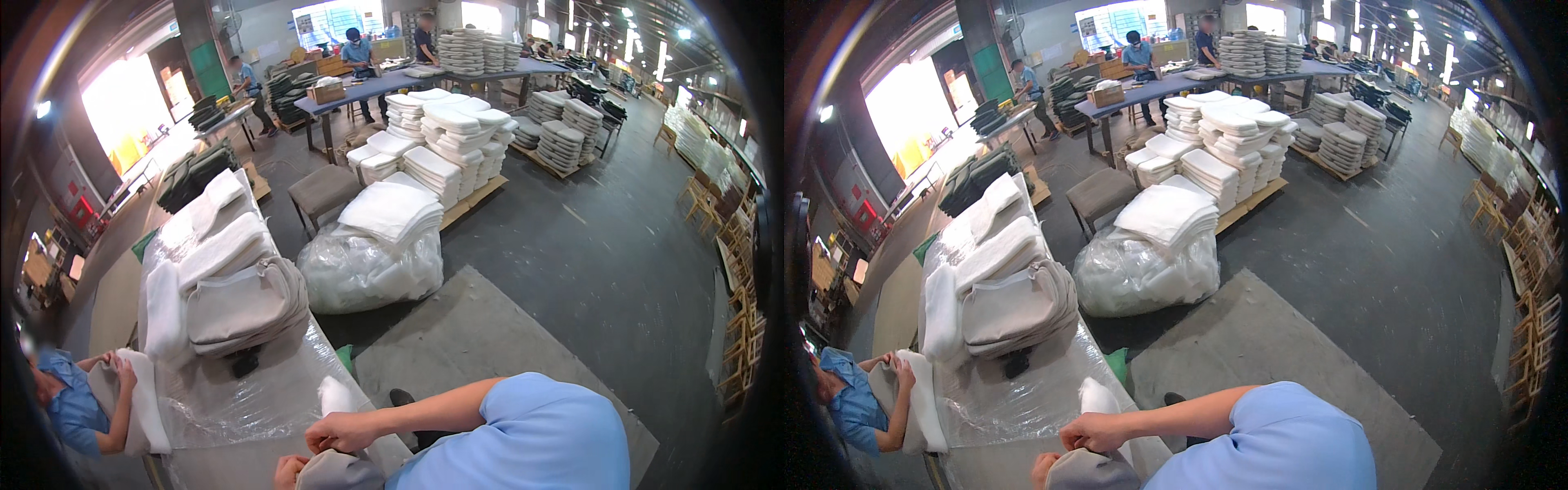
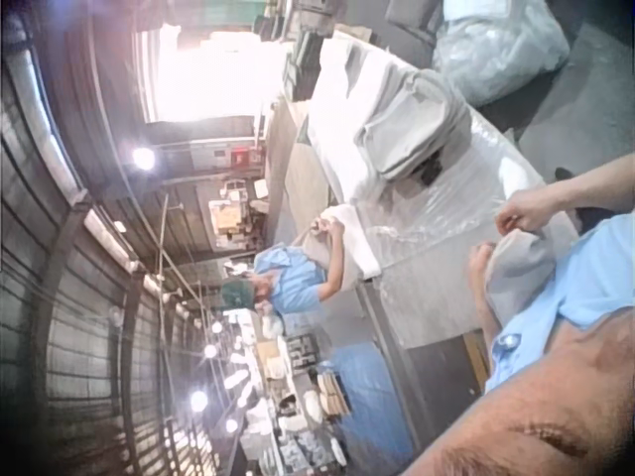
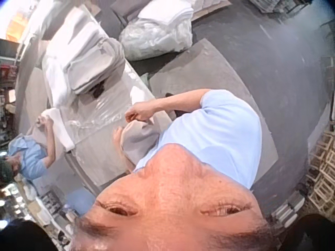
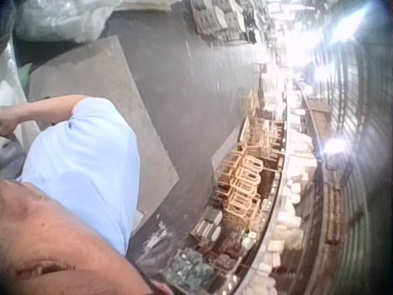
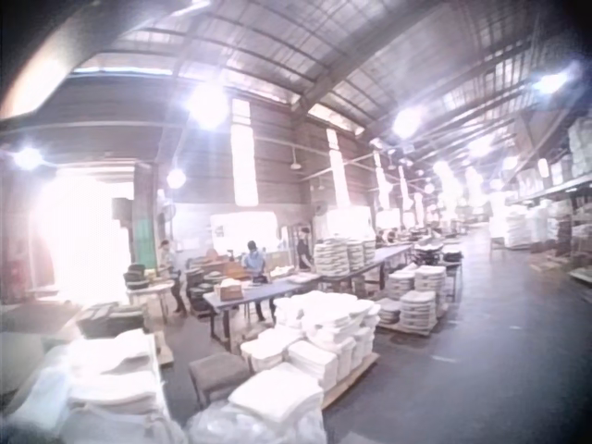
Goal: The person inserts white foam inserts into gray fabric covers and places the finished cushions on a stack. The person works at a table in a warehouse with another worker nearby performing similar tasks.
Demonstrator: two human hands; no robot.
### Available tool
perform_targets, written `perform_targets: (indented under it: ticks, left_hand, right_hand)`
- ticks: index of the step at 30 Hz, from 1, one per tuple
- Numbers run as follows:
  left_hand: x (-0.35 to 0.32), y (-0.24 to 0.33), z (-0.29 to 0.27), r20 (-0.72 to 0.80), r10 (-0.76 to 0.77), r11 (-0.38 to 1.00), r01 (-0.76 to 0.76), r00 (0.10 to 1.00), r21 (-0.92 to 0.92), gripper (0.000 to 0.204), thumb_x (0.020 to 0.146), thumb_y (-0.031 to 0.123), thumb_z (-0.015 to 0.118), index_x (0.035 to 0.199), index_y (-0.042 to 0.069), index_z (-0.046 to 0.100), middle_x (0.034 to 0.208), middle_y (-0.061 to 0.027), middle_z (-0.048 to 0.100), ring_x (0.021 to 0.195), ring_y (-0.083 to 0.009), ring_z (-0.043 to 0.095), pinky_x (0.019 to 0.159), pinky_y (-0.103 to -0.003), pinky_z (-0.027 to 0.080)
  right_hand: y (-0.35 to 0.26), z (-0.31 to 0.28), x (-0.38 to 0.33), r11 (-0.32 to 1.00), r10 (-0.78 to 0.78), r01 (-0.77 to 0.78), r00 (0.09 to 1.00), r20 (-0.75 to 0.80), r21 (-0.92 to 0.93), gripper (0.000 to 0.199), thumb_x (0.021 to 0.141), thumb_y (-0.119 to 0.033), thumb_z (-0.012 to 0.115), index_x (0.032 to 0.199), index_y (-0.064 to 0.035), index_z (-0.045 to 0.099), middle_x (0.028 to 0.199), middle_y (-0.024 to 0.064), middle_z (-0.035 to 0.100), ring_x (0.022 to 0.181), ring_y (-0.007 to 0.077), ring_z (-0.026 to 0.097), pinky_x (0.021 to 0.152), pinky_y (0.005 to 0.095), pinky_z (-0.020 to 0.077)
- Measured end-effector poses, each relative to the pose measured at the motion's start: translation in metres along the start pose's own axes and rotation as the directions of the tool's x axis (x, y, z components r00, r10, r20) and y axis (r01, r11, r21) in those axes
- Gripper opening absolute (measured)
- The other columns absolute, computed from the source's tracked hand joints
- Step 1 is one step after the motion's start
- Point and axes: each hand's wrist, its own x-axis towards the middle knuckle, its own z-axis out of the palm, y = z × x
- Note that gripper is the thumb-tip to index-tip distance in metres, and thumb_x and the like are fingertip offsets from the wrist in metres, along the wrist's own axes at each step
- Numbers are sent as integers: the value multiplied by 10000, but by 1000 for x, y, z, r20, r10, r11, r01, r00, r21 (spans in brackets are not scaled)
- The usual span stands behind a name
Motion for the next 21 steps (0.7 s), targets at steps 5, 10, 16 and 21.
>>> perform_targets:
  ticks: [5, 10, 16, 21]
  left_hand:
    - [5, -1, 8, 206, -56, 986, 87, 977, -145, 224, 1003, 131, 715, 1193, 18, 678, 1061, -58, 710, 910, -128, 647, 810, -322, 555]
    - [1, -11, 6, 255, -78, 969, 133, 964, -208, 257, 996, 127, 716, 1220, 13, 661, 1078, -65, 707, 909, -126, 651, 815, -320, 559]
    - [13, -29, -5, 205, 0, 958, 59, 979, -281, 298, 989, 122, 717, 1253, 7, 641, 1099, -74, 704, 908, -124, 656, 822, -317, 564]
    - [44, -61, -30, -11, 234, 854, -210, 972, -476, 333, 983, 117, 718, 1281, 2, 625, 1117, -81, 701, 907, -122, 660, 827, -315, 569]
  right_hand:
    - [14, 0, 7, 998, 17, -16, 1000, 22, -62, 98, 954, 24, 600, 1034, -27, 623, 940, 114, 682, 887, 239, 626, 795, 373, 492]
    - [17, 1, 8, 998, 23, -22, 1000, 21, -56, 114, 930, -4, 608, 1034, -39, 640, 911, 100, 686, 869, 228, 636, 773, 373, 496]
    - [16, -2, 3, 998, 68, -68, 998, -7, 0, 149, 898, -8, 605, 1033, -49, 653, 892, 75, 681, 851, 203, 639, 746, 365, 504]
    - [9, -3, 1, 996, 76, -74, 997, -25, 56, 190, 852, -21, 611, 1036, -45, 651, 870, 62, 661, 825, 184, 625, 726, 354, 500]
